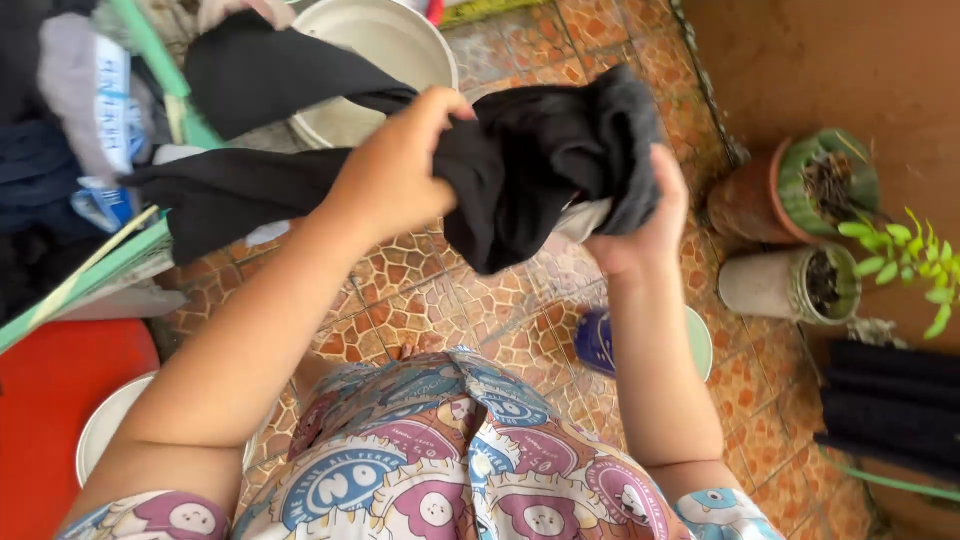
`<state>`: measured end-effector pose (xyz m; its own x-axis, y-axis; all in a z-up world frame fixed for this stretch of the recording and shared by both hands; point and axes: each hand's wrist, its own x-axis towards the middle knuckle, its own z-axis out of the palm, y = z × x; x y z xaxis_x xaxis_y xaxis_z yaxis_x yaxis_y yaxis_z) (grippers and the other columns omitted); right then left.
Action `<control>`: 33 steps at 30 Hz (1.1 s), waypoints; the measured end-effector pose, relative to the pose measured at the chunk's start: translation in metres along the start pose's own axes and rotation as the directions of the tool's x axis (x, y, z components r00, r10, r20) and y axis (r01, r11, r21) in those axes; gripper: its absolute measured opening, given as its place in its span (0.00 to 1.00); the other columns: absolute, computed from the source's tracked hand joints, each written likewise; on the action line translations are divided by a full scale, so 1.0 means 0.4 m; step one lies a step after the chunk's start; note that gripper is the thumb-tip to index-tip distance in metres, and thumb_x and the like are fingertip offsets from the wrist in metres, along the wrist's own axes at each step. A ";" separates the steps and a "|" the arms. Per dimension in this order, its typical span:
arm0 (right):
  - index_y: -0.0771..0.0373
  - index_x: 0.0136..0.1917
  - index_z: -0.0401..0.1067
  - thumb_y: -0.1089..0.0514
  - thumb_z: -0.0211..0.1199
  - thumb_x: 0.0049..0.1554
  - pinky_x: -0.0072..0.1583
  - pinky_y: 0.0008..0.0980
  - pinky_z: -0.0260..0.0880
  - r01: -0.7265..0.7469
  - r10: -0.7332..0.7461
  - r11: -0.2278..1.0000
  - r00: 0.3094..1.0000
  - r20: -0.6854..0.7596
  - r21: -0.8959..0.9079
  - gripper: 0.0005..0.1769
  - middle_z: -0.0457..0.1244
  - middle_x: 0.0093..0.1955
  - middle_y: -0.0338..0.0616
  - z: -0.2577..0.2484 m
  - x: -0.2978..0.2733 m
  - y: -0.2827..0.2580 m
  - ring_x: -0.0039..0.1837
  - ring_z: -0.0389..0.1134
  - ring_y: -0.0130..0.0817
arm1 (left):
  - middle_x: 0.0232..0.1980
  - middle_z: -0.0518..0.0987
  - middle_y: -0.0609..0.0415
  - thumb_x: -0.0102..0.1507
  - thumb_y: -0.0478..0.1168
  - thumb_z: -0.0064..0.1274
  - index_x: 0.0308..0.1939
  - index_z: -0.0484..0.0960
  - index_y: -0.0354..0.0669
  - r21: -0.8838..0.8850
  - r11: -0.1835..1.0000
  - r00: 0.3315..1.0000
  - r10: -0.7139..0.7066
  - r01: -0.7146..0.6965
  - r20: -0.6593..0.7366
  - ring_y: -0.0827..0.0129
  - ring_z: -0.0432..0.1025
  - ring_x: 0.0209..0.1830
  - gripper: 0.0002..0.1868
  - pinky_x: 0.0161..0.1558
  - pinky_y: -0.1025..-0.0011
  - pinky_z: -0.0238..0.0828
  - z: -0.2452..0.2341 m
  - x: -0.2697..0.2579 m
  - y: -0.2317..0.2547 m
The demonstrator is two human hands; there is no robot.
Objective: The person takes wet clothes from a laundry basket, places them on hangers, and hangs them on a drying rack. The person handles a dark blue top, a yellow top, black shorts, a patterned top, and black shorts, placing each on a hanger and hanging them on the rack.
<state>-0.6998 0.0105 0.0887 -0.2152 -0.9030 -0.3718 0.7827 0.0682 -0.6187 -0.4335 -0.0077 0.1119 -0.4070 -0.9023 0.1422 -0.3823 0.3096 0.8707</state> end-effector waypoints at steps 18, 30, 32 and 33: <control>0.51 0.84 0.46 0.44 0.57 0.64 0.56 0.40 0.77 0.285 0.229 0.586 0.839 0.493 -0.758 0.41 0.61 0.68 0.50 -0.217 -0.320 0.153 0.62 0.65 0.36 | 0.41 0.78 0.55 0.65 0.45 0.58 0.55 0.78 0.49 -0.544 0.839 0.975 -0.132 0.014 -0.178 0.71 0.71 0.46 0.15 0.53 0.66 0.71 0.240 -0.263 -0.006; 0.64 0.66 0.65 0.80 0.61 0.48 0.52 0.50 0.81 -0.097 0.199 0.937 0.937 0.286 -0.334 0.33 0.66 0.54 0.54 -0.336 -0.571 0.300 0.54 0.74 0.47 | 0.44 0.69 0.56 0.67 0.41 0.44 0.54 0.76 0.48 -0.611 0.792 0.988 -0.089 -0.006 -0.126 0.68 0.63 0.48 0.12 0.55 0.73 0.62 0.149 -0.580 0.137; 0.64 0.66 0.65 0.80 0.61 0.48 0.53 0.52 0.81 -0.067 0.160 0.943 0.950 0.269 -0.327 0.34 0.66 0.55 0.54 -0.375 -0.621 0.257 0.55 0.74 0.48 | 0.43 0.68 0.57 0.67 0.41 0.46 0.52 0.75 0.49 -0.625 0.780 0.983 -0.143 0.042 -0.112 0.70 0.63 0.46 0.11 0.53 0.74 0.62 0.207 -0.615 0.099; 0.64 0.67 0.64 0.79 0.61 0.47 0.54 0.53 0.80 -0.041 0.128 0.944 0.960 0.250 -0.326 0.35 0.66 0.56 0.55 -0.399 -0.649 0.232 0.57 0.74 0.50 | 0.41 0.67 0.59 0.66 0.41 0.47 0.50 0.75 0.50 -0.640 0.763 0.974 -0.202 0.092 -0.102 0.72 0.63 0.45 0.09 0.51 0.74 0.62 0.241 -0.635 0.082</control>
<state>-0.6643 0.3189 0.0173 0.0394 -0.9639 -0.2633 0.5577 0.2398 -0.7947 -0.4226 0.2604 0.0591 -0.2347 -0.9720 0.0101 0.2018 -0.0385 0.9787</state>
